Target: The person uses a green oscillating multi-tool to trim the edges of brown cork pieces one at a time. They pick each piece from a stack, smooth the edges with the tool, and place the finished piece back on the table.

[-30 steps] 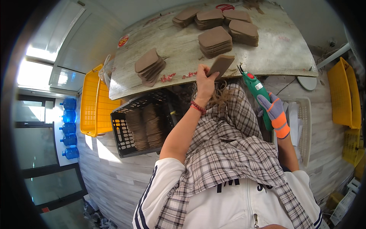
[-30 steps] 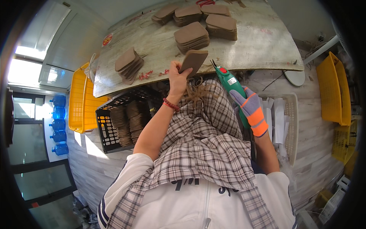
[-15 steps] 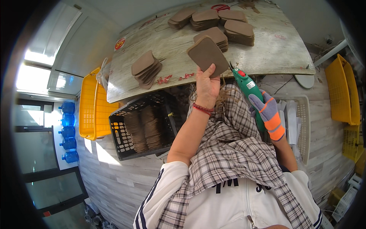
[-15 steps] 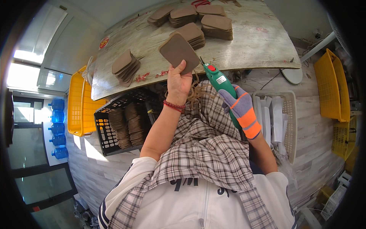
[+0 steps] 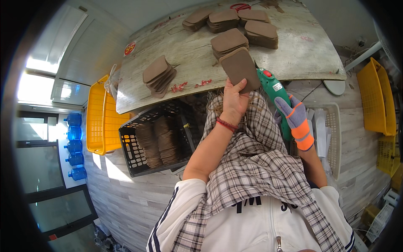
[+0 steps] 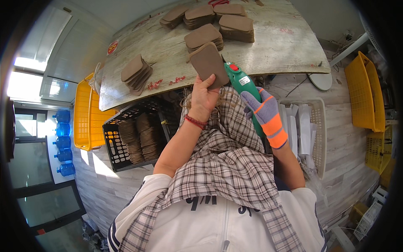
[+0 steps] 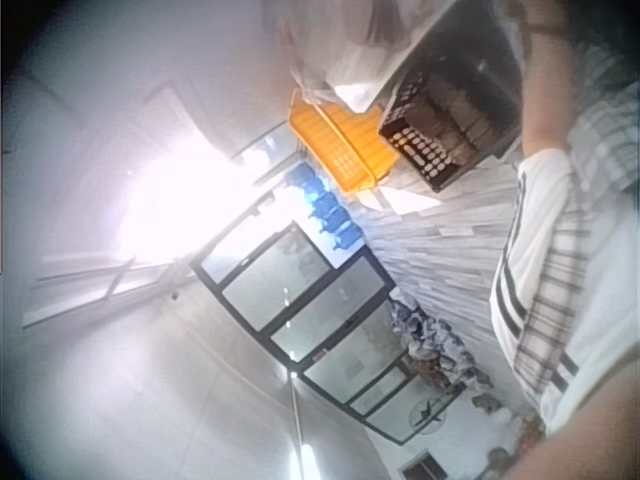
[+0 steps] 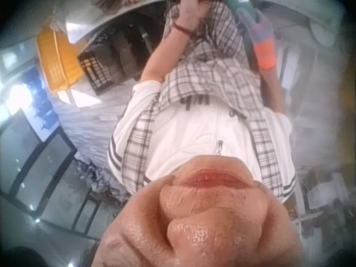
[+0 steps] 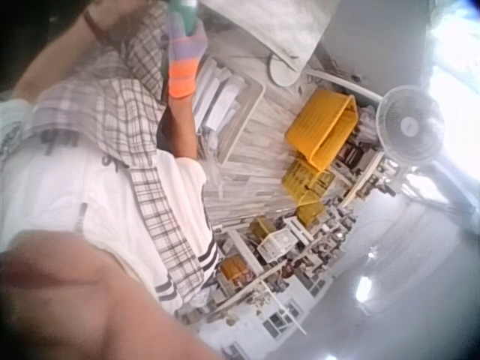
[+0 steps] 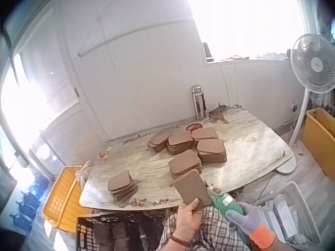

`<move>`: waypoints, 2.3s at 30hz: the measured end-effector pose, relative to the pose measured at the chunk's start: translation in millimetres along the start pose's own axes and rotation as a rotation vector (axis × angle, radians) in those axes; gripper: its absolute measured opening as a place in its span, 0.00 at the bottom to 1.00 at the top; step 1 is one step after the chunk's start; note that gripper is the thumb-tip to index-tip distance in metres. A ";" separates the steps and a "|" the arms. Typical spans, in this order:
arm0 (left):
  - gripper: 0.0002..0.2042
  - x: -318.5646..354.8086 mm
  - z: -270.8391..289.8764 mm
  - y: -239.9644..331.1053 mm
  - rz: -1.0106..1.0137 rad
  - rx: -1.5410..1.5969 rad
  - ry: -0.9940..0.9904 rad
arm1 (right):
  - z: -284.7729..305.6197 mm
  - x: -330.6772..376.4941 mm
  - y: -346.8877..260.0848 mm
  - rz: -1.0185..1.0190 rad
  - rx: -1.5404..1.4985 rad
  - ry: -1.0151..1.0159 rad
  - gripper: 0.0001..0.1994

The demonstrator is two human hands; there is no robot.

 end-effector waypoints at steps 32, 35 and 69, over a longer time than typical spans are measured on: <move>0.21 31.3 9.6 59.4 0.350 -1.073 -0.035 | 19.2 13.7 -14.1 -0.012 0.345 -0.256 0.19; 0.23 35.3 13.6 54.1 0.418 -1.065 -0.053 | 14.3 13.1 -15.1 -0.026 0.305 -0.237 0.19; 0.18 40.7 0.4 87.2 0.133 -1.235 -0.053 | -5.3 16.9 -12.1 -0.072 0.367 -0.412 0.19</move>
Point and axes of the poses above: each hand's wrist, its own x-axis away from the middle knuckle, its own z-axis out of the back of the hand, y = z × x, the point moved 5 cm from there along -x, towards the middle knuckle, and after that the axes turned 9 degrees about z, right-handed, at the moved point
